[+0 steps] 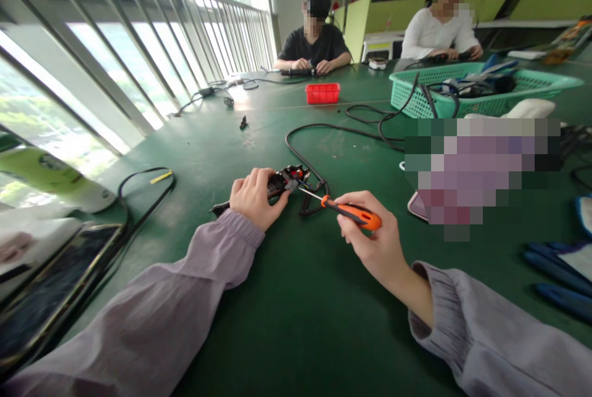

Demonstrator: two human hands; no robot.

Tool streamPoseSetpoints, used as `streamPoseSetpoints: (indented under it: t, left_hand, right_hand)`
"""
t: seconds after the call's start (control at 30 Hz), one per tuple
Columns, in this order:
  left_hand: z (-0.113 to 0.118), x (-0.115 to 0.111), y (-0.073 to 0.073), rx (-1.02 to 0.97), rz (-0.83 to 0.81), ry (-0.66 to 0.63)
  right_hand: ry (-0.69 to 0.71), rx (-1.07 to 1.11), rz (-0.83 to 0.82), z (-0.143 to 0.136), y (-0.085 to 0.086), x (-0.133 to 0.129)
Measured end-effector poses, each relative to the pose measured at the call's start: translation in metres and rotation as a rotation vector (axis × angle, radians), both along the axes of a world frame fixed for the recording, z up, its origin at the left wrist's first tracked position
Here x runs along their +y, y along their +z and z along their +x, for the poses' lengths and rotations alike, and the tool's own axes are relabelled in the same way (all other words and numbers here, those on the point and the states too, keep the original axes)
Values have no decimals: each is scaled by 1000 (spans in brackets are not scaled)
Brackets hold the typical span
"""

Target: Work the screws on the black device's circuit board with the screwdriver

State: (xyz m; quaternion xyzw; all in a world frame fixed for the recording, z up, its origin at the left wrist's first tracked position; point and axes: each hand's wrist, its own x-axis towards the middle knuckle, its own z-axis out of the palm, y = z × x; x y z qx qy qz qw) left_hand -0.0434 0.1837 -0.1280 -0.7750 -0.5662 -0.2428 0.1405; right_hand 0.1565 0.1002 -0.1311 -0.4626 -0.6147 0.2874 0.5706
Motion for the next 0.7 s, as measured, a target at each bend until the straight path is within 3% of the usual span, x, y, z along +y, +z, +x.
streamPoseSetpoints:
  t: [0.7]
  left_hand:
    - [0, -1, 0, -2, 1, 0]
  right_hand:
    - [-5, 15, -66, -1, 1, 4]
